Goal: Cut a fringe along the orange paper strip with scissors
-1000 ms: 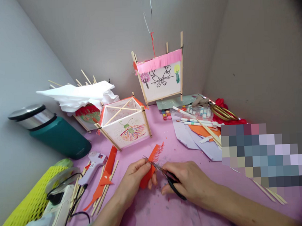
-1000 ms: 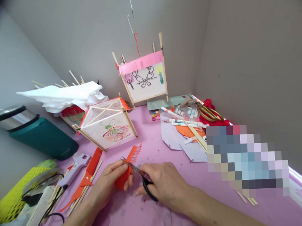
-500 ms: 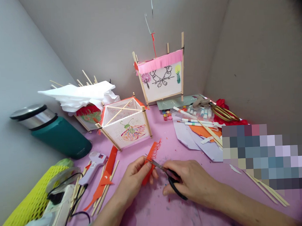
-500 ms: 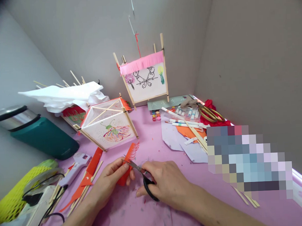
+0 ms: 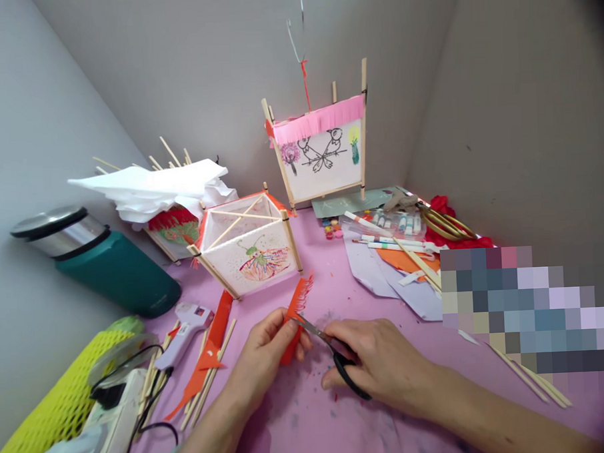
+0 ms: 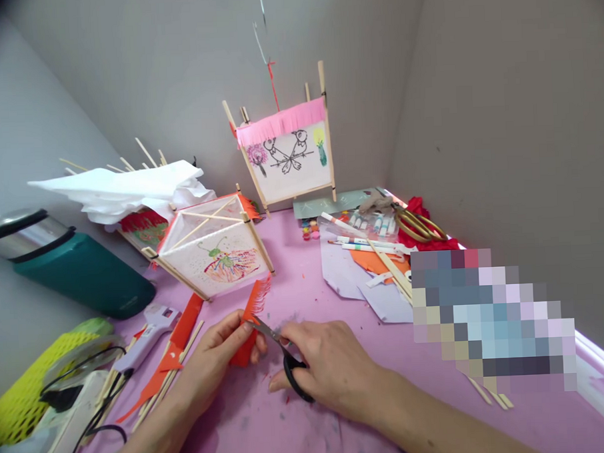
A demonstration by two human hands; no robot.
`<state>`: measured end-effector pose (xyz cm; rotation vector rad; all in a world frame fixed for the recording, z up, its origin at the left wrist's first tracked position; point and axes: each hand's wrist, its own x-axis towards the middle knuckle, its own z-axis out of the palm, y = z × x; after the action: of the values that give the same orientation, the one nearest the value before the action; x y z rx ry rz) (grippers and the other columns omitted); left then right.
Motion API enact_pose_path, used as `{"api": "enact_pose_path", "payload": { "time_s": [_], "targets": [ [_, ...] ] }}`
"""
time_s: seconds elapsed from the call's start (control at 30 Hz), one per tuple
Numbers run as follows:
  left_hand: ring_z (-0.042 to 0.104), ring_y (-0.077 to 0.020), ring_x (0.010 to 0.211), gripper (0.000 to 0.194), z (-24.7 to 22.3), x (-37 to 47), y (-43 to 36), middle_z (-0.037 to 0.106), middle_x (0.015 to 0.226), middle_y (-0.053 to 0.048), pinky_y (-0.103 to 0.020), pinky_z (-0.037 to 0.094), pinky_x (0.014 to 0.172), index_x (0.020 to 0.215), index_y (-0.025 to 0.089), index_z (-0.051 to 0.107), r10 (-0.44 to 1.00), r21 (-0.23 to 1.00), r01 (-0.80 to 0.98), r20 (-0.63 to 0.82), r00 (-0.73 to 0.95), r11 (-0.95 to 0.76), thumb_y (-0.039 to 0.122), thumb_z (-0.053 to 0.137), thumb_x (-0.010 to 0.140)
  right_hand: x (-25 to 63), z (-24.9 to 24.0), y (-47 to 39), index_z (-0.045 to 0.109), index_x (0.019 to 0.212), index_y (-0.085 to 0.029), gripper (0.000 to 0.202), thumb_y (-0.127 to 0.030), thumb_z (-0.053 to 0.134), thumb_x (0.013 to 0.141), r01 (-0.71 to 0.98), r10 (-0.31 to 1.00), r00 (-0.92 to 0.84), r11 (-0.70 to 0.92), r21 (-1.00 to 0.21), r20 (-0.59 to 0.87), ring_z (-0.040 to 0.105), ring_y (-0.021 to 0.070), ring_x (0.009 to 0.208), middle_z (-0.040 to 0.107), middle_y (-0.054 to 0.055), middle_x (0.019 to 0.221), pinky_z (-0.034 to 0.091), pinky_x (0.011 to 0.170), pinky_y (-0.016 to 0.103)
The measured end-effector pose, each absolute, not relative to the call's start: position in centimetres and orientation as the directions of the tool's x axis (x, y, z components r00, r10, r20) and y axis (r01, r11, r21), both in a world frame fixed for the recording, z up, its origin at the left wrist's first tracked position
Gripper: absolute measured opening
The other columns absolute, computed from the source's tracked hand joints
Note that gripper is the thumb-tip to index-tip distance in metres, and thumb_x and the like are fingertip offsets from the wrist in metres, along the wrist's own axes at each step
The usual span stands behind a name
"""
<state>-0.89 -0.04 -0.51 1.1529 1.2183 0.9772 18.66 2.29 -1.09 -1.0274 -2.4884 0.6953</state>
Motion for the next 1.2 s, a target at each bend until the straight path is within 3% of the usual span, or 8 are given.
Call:
{"api": "enact_pose_path", "payload": {
  "time_s": [0.7,1.2],
  "targets": [
    [0.050,-0.0099,0.056,0.025,-0.35,-1.01,0.02,0.064,0.069,-0.002,-0.021,0.035,0.057,0.077,0.015,0.054,0.972,0.981,-0.023,-0.189,0.142,0.194,0.038,0.052,0.086,18.57,-1.54,2.67,0.057,0.083,-0.021,0.025,-0.046,0.059,0.082,0.547,0.721,-0.683,0.611,-0.572,0.117,0.056,0.0128,0.061,0.064,-0.002,0.071,0.030,0.055,0.022],
    [0.051,-0.0106,0.052,0.026,-0.50,-0.82,-0.16,0.064,0.064,-0.003,-0.022,0.038,0.054,0.076,0.014,0.059,0.960,0.981,0.021,-0.192,0.204,0.192,0.037,0.052,0.085,18.46,-1.54,2.26,0.057,0.084,-0.022,0.028,-0.045,0.068,0.074,0.526,0.719,-0.679,0.618,-0.585,0.149,0.054,0.0120,0.062,0.063,-0.004,0.073,0.028,0.055,0.022]
  ]
}}
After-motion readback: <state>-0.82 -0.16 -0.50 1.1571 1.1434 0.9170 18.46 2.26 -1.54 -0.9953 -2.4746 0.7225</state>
